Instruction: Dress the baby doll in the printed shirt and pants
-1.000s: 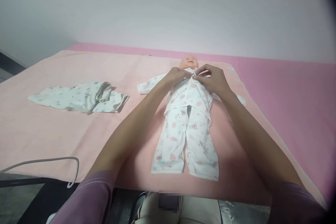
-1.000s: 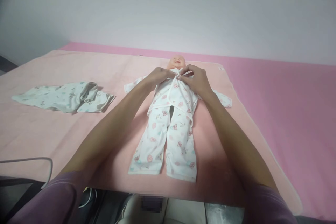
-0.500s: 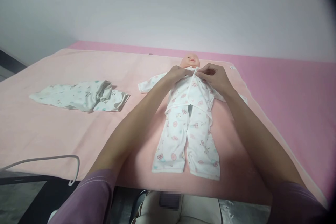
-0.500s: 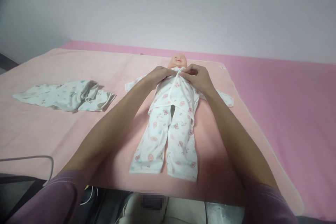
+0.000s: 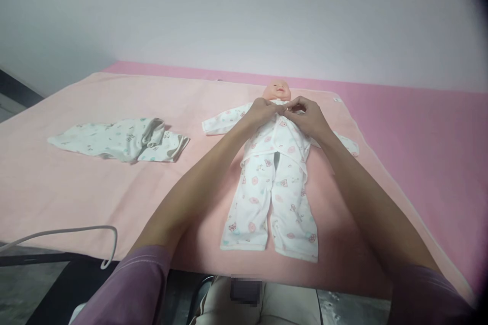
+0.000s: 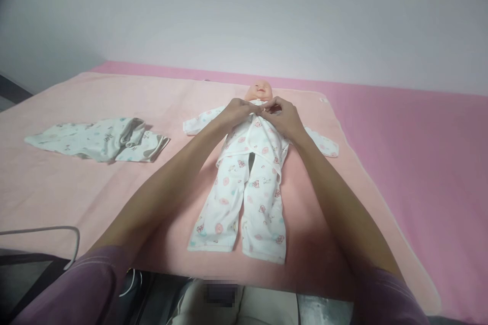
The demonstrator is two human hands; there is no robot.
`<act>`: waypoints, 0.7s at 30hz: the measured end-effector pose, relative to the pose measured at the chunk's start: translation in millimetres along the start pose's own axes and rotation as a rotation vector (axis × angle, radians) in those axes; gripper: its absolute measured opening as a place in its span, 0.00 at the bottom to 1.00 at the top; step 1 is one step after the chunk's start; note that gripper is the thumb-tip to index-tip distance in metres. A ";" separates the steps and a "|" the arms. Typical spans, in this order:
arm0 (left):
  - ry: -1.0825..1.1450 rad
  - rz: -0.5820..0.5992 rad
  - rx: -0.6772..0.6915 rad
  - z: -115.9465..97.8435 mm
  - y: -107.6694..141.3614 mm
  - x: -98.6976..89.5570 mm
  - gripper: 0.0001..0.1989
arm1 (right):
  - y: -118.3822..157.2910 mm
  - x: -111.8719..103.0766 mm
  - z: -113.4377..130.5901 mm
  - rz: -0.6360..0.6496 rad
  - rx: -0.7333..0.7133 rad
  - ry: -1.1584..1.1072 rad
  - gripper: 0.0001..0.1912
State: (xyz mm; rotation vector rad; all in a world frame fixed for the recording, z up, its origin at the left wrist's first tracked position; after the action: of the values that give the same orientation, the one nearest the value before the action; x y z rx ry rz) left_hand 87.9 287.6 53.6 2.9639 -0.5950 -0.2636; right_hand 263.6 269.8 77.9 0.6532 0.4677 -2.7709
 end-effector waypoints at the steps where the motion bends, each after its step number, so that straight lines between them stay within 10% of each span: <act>1: 0.014 0.008 0.008 0.4 -1.2 -0.1 0.15 | 0.3 -0.6 -1.1 0.005 -0.006 -0.004 0.27; 9: -0.242 -0.021 0.145 -7.6 2.6 -5.6 0.14 | -10.2 -28.4 -26.5 -0.022 0.058 0.151 0.19; 15: -0.540 -0.145 0.328 -29.0 -10.5 -26.9 0.13 | -47.7 -32.8 -29.3 0.198 0.104 0.284 0.14; 21: -0.608 -0.120 0.400 -34.6 -30.6 -22.5 0.07 | -56.8 -27.9 -19.4 0.081 -0.053 0.152 0.21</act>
State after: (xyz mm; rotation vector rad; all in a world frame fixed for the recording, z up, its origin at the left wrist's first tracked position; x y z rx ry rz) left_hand 85.5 326.9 86.6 3.2877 -0.5747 -1.2173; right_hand 277.4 333.7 88.7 0.8552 0.5317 -2.6348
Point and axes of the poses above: each hand's wrist, its own y-axis away from the middle knuckle, its own x-axis out of the palm, z = x × y, the point moved 9 cm from there along -y, towards the middle knuckle, and after that the axes turned 13 degrees about z, right-handed, at the moved point
